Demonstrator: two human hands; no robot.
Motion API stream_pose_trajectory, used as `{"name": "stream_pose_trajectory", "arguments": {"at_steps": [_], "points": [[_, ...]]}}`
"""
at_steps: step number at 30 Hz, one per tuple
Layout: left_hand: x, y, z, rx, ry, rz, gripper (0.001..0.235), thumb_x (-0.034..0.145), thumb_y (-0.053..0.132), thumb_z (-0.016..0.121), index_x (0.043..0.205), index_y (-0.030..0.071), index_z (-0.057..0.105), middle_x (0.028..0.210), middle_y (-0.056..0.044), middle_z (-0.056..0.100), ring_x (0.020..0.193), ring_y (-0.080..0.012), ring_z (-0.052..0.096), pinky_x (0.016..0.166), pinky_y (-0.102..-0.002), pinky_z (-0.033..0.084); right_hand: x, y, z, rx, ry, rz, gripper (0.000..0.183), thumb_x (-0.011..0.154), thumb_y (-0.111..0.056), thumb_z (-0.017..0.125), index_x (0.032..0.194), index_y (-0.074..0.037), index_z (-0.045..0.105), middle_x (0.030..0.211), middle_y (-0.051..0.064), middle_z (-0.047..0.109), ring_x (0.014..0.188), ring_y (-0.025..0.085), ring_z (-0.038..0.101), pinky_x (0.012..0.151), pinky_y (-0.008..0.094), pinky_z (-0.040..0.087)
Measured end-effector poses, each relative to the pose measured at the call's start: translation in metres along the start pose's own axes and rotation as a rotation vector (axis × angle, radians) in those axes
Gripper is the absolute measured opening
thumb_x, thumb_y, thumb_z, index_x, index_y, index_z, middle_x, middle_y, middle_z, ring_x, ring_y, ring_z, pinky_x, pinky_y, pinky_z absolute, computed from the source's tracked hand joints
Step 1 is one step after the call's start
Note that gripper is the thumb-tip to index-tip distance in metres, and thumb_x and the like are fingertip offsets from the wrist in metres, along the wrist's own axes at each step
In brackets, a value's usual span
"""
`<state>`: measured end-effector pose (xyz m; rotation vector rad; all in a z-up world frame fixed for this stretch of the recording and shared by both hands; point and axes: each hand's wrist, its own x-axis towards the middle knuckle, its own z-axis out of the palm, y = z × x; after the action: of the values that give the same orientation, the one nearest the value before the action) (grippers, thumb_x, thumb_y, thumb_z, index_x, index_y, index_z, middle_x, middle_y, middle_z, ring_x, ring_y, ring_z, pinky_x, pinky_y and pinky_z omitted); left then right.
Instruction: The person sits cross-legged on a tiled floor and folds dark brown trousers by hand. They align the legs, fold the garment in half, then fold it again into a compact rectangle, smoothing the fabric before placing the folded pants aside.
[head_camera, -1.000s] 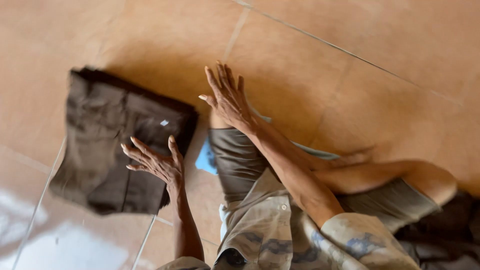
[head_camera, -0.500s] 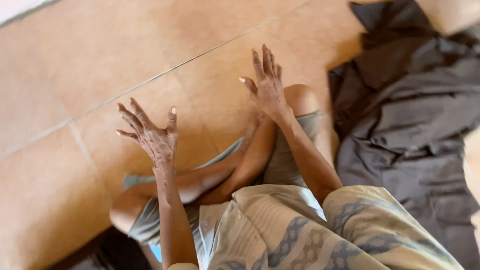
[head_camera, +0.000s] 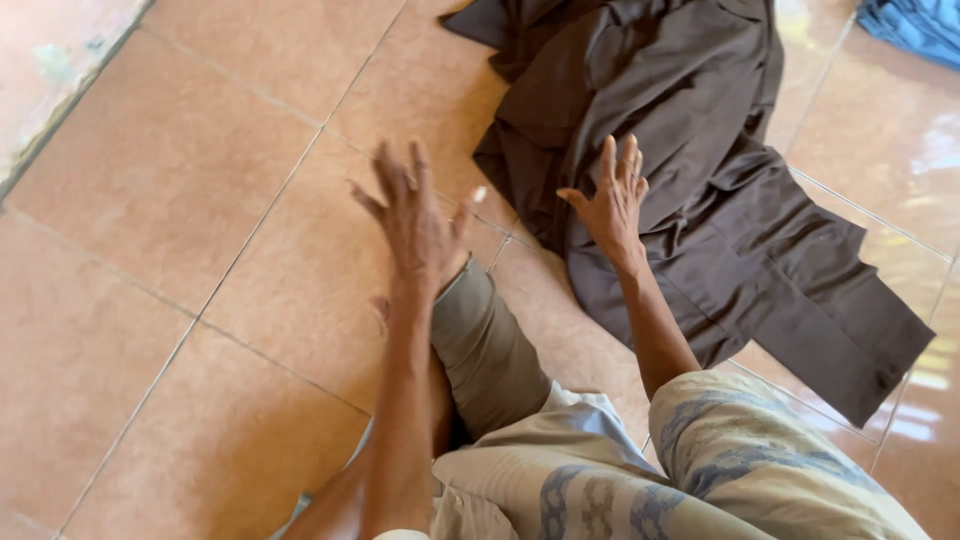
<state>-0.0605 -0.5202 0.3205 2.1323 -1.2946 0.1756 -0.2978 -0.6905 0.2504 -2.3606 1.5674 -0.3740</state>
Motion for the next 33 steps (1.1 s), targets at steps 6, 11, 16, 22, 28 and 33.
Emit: {"name": "stream_pose_trajectory", "arguments": {"at_steps": [6,11,16,22,28,33], "points": [[-0.018,0.059,0.096,-0.053,-0.226,0.213,0.092,0.084,0.066,0.07,0.157,0.018,0.043,0.16,-0.031,0.03,0.147,-0.0548,0.033,0.108,-0.084,0.02,-0.027,0.038,-0.018,-0.019,-0.167,0.243,0.145,0.063,-0.053,0.094,0.169,-0.018,0.0,0.169,0.031,0.002,0.154,0.055,0.012,0.109,0.082,0.025],[-0.05,0.072,0.15,-0.046,-0.441,0.247,0.084,0.087,0.065,0.067,0.159,0.03,0.039,0.162,-0.027,0.032,0.148,-0.0514,0.033,0.111,-0.082,0.018,-0.025,0.078,0.025,-0.057,-0.162,0.236,0.133,0.064,-0.05,0.093,0.168,-0.026,0.013,0.162,0.025,0.025,0.149,0.051,0.028,0.107,0.073,0.033],[-0.065,0.055,0.174,-0.092,-0.586,0.173,0.08,0.088,0.066,0.063,0.158,0.036,0.039,0.16,-0.027,0.035,0.147,-0.0526,0.035,0.11,-0.082,0.022,-0.017,0.13,0.08,-0.187,-0.037,0.124,0.089,0.076,-0.049,0.085,0.155,-0.033,0.049,0.133,0.014,0.05,0.133,0.041,0.047,0.104,0.058,0.04],[-0.055,0.057,0.166,-0.309,-0.636,-0.041,0.081,0.095,0.074,0.047,0.162,0.029,0.033,0.16,-0.029,0.032,0.145,-0.0531,0.037,0.111,-0.078,0.024,-0.032,0.106,0.084,-0.053,0.282,-0.096,0.03,0.075,-0.032,0.089,0.091,-0.019,0.068,0.097,0.007,0.056,0.091,0.031,0.06,0.091,0.045,0.045],[-0.047,0.055,0.162,-0.639,-0.636,-0.295,0.098,0.09,0.079,0.053,0.164,0.023,0.025,0.16,-0.035,0.029,0.142,-0.0572,0.039,0.11,-0.074,0.033,-0.068,0.06,0.095,0.149,0.302,-0.236,0.033,0.065,-0.019,0.092,0.079,-0.019,0.062,0.091,0.007,0.059,0.083,0.033,0.062,0.075,0.044,0.049],[-0.037,0.056,0.143,-0.772,-0.782,-0.521,0.111,0.084,0.077,0.064,0.166,0.019,0.017,0.159,-0.031,0.037,0.143,-0.0485,0.043,0.118,-0.059,0.037,-0.089,0.033,0.103,0.388,0.239,-0.392,0.03,0.068,-0.007,0.087,0.076,-0.012,0.058,0.081,0.009,0.055,0.078,0.036,0.06,0.067,0.039,0.049]]}}
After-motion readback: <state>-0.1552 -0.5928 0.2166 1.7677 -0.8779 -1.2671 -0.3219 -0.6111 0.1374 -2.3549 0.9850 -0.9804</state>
